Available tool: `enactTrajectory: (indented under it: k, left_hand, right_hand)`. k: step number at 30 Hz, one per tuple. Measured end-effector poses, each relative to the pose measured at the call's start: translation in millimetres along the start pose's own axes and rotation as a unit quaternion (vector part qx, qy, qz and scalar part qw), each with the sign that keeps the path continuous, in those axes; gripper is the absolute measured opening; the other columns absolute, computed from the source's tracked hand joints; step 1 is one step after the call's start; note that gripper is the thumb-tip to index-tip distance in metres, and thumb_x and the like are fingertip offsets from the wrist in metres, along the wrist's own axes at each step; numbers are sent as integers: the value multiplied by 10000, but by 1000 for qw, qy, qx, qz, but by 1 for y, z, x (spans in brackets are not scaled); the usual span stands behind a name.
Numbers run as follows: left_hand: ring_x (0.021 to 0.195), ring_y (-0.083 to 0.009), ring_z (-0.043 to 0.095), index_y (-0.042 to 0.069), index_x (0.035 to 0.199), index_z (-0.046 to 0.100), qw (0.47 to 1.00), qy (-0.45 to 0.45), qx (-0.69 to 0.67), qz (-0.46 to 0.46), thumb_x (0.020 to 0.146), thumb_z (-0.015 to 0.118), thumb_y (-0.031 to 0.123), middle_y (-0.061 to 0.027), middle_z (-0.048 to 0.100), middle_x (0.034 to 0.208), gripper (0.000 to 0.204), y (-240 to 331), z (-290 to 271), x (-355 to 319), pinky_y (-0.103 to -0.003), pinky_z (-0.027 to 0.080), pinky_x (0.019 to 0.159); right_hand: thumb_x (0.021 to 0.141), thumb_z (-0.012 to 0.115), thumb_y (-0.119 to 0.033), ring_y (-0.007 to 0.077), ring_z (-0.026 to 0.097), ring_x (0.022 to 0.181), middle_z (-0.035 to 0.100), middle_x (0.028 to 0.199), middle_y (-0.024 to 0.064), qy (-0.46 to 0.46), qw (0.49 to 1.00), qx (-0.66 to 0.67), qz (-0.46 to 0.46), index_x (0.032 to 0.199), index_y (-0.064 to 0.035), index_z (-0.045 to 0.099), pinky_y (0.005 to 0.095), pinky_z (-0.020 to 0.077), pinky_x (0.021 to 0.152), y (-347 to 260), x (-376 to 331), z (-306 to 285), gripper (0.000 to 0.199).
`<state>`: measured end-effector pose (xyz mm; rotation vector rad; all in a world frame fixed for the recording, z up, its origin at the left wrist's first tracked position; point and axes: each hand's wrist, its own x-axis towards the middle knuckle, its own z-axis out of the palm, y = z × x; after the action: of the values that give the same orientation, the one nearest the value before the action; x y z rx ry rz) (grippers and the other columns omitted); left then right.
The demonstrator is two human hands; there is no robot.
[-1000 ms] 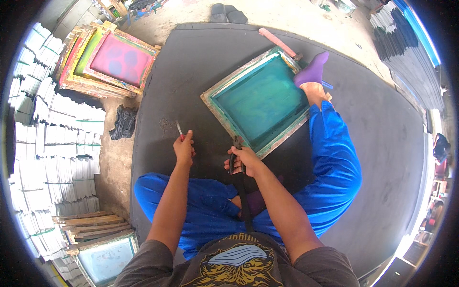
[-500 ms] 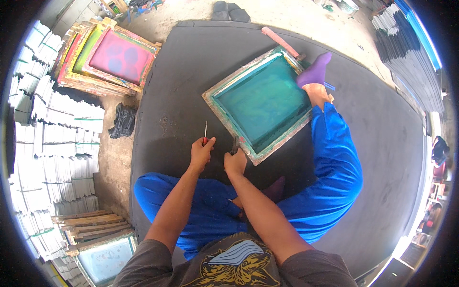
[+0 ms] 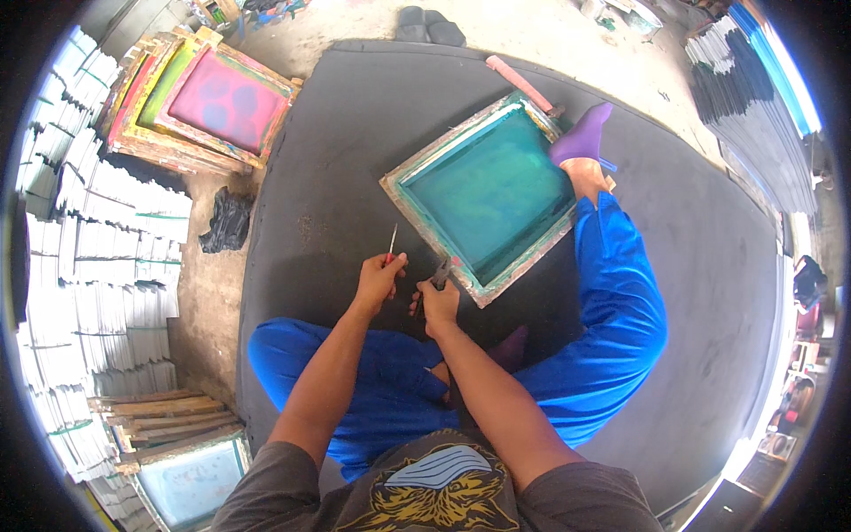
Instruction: The person sits on the floor and uses pliers and a screwdriver to remove staples and adjust the mesh on a rectangular screen printing frame. The person works on the edges of the frame, removing fasteners and manipulating the green mesh material.
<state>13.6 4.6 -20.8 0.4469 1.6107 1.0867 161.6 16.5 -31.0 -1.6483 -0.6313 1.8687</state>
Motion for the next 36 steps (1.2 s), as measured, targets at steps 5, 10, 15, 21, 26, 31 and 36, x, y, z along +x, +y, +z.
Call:
enactTrajectory:
  k: [5,10,15,21,26,31,36]
  left_hand:
    - [429,-83,491,9,961,718,1000,-4,1,7,971,726,359,-34,629,726,350,3,1,1,-263,366,383]
    - [422,-80,481,7,959,713,1000,-21,-9,-3,971,727,361,-36,628,727,354,5,6,0,-258,362,381]
    - [421,-79,478,9,966,714,1000,-11,-18,-15,972,725,363,-38,628,727,354,-2,1,-1,-256,355,379]
    - [427,-82,484,1,974,712,1000,-15,-14,-19,977,718,351,-43,634,731,349,1,3,2,-255,356,382]
    - [429,-87,486,-3,984,714,1000,-17,4,-8,978,716,351,-45,637,733,354,1,4,2,-261,360,385]
    - [427,-93,484,-9,986,716,1000,-13,12,-13,979,714,344,-47,638,731,353,3,5,0,-264,366,387]
    - [427,-91,484,-4,984,717,1000,-15,17,-19,979,713,345,-45,639,726,350,0,4,1,-264,369,387]
  right_hand:
    - [895,665,-67,204,613,485,626,683,93,34,994,-79,-66,929,-37,571,358,514,413,-4,-5,-11,104]
    - [873,648,-61,182,611,458,631,642,86,164,917,-283,-230,928,-9,579,342,480,382,44,37,-29,102]
    - [899,665,-72,238,651,550,648,705,102,23,999,-9,-32,944,-53,575,415,539,472,2,-6,-10,103]
    - [922,669,-77,234,628,551,627,732,100,-87,976,180,90,986,-91,540,401,533,468,-25,-19,-18,145]
    - [1003,650,-223,246,659,602,643,779,121,-39,993,-99,49,1052,-75,532,434,568,529,-37,-22,-32,196]
    - [1045,609,-434,256,701,640,672,810,129,-89,983,-100,126,1131,-65,532,432,609,560,-55,-12,-45,387]
    - [1038,621,-337,256,642,568,639,756,136,-87,979,-111,145,1167,-5,528,432,550,511,-55,-6,-47,368]
